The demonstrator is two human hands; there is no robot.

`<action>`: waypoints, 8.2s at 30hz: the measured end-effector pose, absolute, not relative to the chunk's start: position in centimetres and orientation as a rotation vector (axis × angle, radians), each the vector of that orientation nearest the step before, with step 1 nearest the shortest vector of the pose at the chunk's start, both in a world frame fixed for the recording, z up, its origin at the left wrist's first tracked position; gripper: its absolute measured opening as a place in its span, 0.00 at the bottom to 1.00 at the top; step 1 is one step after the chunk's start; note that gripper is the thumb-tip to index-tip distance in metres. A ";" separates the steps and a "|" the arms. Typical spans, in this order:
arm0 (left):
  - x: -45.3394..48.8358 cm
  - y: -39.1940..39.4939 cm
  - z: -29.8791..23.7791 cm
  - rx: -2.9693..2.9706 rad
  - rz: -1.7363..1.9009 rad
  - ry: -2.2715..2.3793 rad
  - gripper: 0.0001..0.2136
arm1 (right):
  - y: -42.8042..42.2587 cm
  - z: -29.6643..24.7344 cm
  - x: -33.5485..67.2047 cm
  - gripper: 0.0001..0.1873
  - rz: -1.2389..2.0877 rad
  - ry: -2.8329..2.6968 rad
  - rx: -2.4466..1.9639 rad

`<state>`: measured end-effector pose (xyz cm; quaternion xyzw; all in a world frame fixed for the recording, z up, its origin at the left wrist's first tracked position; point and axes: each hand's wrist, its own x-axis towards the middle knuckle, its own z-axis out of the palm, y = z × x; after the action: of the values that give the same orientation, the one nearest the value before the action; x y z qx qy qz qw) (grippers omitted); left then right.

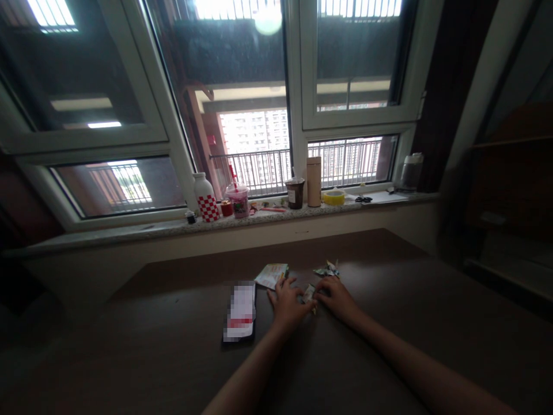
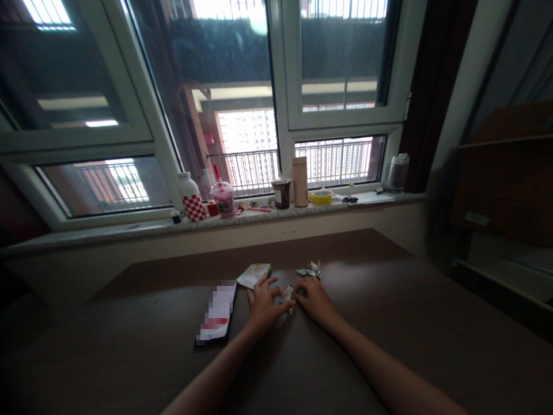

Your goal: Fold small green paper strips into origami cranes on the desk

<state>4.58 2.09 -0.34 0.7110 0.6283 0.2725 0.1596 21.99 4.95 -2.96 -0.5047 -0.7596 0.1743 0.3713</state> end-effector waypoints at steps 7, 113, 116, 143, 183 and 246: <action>4.8 2.0 -0.2 2.027 0.732 1.817 0.11 | 5.1 -3.1 21.7 0.03 0.397 -1.972 -1.331; 4.8 1.6 0.0 2.028 0.693 1.827 0.15 | 6.0 -3.4 22.3 0.05 0.418 -1.844 -1.229; 4.8 1.7 -0.1 2.028 0.707 1.821 0.14 | 5.7 -3.3 22.3 0.04 0.371 -1.879 -1.268; 4.5 2.1 -0.7 1.984 0.949 1.890 0.09 | 5.2 -3.8 22.4 0.04 0.279 -1.952 -1.355; 4.7 2.6 -0.1 1.933 0.767 1.954 0.05 | 4.9 -3.4 21.9 0.01 0.322 -2.091 -1.218; 5.0 1.9 -0.4 2.030 0.865 1.790 0.02 | 6.0 -3.3 22.5 0.13 0.649 -1.769 -1.020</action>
<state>5.02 1.91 -0.39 0.7063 0.6231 0.3009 0.1497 22.51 6.00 -3.34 -0.4178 -0.7248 0.2658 0.4790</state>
